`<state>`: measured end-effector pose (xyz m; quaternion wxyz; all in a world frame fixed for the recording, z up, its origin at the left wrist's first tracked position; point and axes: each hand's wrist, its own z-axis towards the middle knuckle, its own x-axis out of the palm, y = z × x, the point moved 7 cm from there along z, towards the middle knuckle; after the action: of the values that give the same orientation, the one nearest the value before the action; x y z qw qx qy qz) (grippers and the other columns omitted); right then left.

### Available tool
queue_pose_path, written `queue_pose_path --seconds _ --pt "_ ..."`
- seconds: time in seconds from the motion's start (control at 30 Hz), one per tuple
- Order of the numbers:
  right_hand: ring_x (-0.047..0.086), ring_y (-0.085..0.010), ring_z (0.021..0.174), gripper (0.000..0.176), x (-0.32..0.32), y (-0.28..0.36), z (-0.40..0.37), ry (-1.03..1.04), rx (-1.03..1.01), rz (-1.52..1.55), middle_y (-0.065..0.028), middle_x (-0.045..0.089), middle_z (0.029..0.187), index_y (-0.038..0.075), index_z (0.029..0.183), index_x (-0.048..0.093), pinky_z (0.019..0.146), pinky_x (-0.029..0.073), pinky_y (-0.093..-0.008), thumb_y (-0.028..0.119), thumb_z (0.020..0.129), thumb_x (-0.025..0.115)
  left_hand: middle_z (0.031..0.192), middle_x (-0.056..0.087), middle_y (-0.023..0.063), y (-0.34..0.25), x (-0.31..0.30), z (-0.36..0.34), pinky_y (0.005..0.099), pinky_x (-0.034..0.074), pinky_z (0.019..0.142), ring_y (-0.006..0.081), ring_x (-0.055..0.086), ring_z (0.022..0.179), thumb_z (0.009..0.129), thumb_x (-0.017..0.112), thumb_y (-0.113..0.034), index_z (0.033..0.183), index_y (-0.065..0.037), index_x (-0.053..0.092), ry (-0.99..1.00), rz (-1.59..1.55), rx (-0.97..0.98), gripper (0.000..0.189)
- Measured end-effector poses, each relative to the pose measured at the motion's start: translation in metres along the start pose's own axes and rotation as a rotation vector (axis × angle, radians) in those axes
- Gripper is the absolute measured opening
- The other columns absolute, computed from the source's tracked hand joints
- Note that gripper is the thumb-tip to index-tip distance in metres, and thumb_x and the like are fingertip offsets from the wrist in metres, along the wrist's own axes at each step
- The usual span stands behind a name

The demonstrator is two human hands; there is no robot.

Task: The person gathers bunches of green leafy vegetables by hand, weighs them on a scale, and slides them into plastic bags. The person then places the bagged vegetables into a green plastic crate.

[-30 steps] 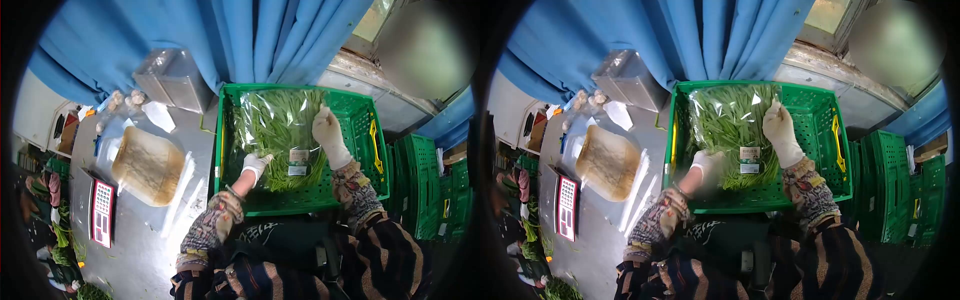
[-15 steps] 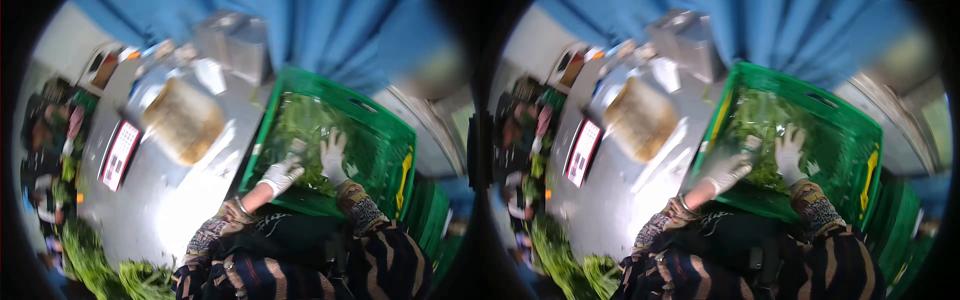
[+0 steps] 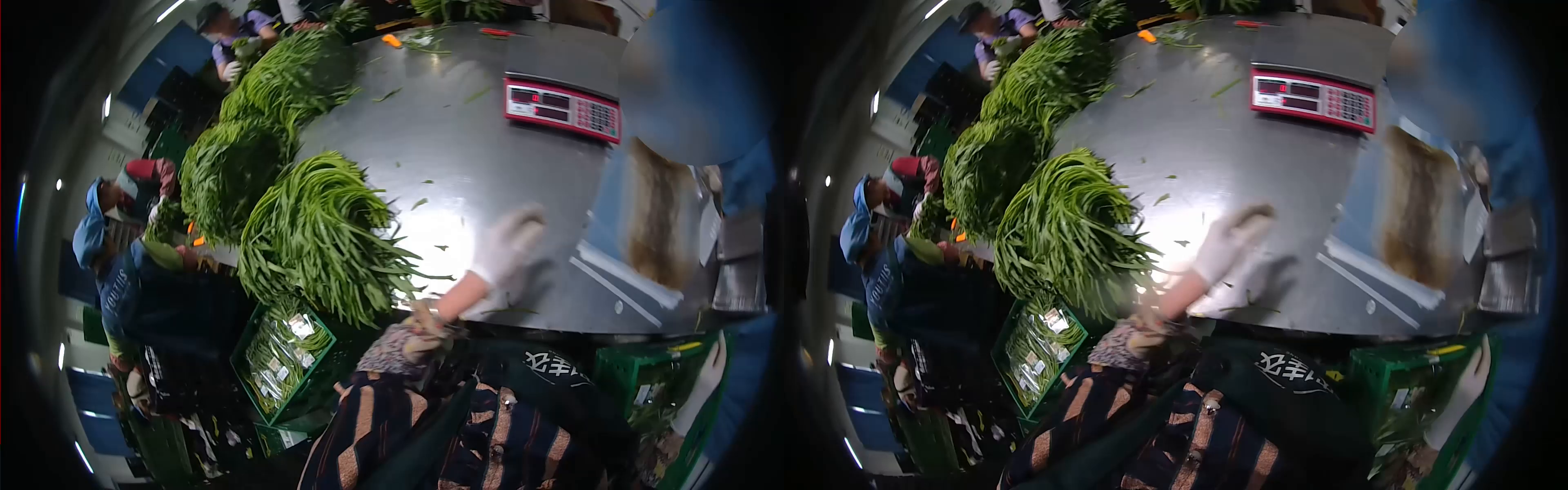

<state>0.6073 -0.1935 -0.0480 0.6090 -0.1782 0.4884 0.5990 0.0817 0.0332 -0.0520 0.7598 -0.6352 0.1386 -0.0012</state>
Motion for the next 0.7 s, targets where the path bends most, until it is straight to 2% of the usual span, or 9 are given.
queue_pose_path --seconds 0.03,0.13,0.17,0.2,0.3,0.4,0.53,0.63,0.7 --pt "0.054 -0.0212 0.109 0.031 0.036 0.029 0.024 0.166 0.154 0.253 -0.0134 0.058 0.119 -0.003 0.120 0.053 0.097 0.037 -0.0300 0.012 0.095 0.045 0.105 0.064 0.0113 -0.004 -0.055 -0.003 0.0301 0.047 0.084 0.0199 0.061 0.097 0.086 0.056 -0.017 0.112 -0.006 0.059 -0.143 -0.001 -0.080 0.029" --pt "0.054 -0.0211 0.109 0.029 0.121 0.197 0.050 0.386 0.130 0.382 -0.0120 0.060 0.116 -0.002 0.116 0.057 0.098 0.037 -0.0308 0.012 0.091 0.051 0.110 0.063 0.0112 0.004 -0.200 -0.021 0.0301 0.048 0.088 0.0176 0.061 0.100 0.086 0.061 -0.012 0.119 -0.005 0.057 -0.516 0.271 -0.060 0.034" --pt "0.054 -0.0217 0.109 0.028 0.135 0.251 0.050 0.389 0.118 0.342 -0.0125 0.061 0.113 -0.002 0.113 0.058 0.096 0.039 -0.0321 0.010 0.088 0.055 0.111 0.064 0.0100 0.004 -0.239 -0.031 0.0292 0.047 0.089 0.0173 0.060 0.100 0.086 0.062 -0.013 0.118 -0.006 0.058 -0.589 0.271 -0.033 0.034" --pt "0.055 -0.0237 0.109 0.030 0.172 0.254 0.050 0.339 0.039 0.407 -0.0137 0.060 0.114 -0.002 0.113 0.058 0.095 0.040 -0.0333 0.008 0.085 0.057 0.110 0.064 0.0095 0.013 -0.274 -0.045 0.0281 0.045 0.091 0.0172 0.060 0.100 0.086 0.062 -0.014 0.117 -0.005 0.059 -0.685 0.186 -0.066 0.033" --pt "0.049 -0.0323 0.115 0.041 0.231 0.280 0.058 0.167 -0.069 0.128 -0.0208 0.052 0.122 -0.001 0.119 0.053 0.099 0.037 -0.0388 0.017 0.082 0.060 0.114 0.061 0.0092 0.003 -0.342 -0.081 0.0282 0.043 0.092 0.0159 0.057 0.103 0.087 0.061 -0.012 0.113 -0.001 0.061 -0.794 0.517 -0.153 0.028" --pt "0.039 -0.0369 0.124 0.056 0.254 0.304 0.075 0.097 -0.046 -0.313 -0.0246 0.045 0.128 0.000 0.124 0.048 0.103 0.032 -0.0460 0.031 0.081 0.062 0.117 0.059 0.0129 0.056 -0.387 -0.103 0.0290 0.044 0.092 0.0178 0.056 0.103 0.091 0.054 -0.010 0.119 0.004 0.053 -0.836 0.267 -0.250 0.031" --pt "0.042 -0.0351 0.122 0.048 0.264 0.327 0.098 0.113 -0.026 -0.325 -0.0229 0.048 0.127 0.000 0.122 0.050 0.102 0.034 -0.0443 0.028 0.084 0.059 0.114 0.060 0.0117 0.093 -0.406 -0.110 0.0283 0.043 0.092 0.0165 0.056 0.102 0.091 0.054 -0.010 0.120 0.004 0.052 -0.861 0.168 -0.206 0.032" --pt "0.048 -0.0275 0.119 0.041 0.279 0.372 0.095 0.256 -0.069 0.172 -0.0176 0.054 0.121 0.001 0.119 0.054 0.099 0.038 -0.0378 0.026 0.087 0.057 0.114 0.061 0.0104 0.069 -0.391 -0.093 0.0272 0.043 0.091 0.0161 0.057 0.102 0.091 0.055 -0.010 0.118 0.003 0.055 -0.872 0.416 -0.237 0.030" --pt "0.051 -0.0217 0.114 0.038 0.303 0.427 0.068 0.689 0.029 0.565 -0.0132 0.058 0.117 0.002 0.118 0.055 0.095 0.040 -0.0328 0.027 0.089 0.055 0.114 0.061 0.0104 0.057 -0.385 -0.082 0.0270 0.044 0.090 0.0155 0.057 0.101 0.090 0.058 -0.012 0.118 0.002 0.056 -0.875 0.408 -0.202 0.031"
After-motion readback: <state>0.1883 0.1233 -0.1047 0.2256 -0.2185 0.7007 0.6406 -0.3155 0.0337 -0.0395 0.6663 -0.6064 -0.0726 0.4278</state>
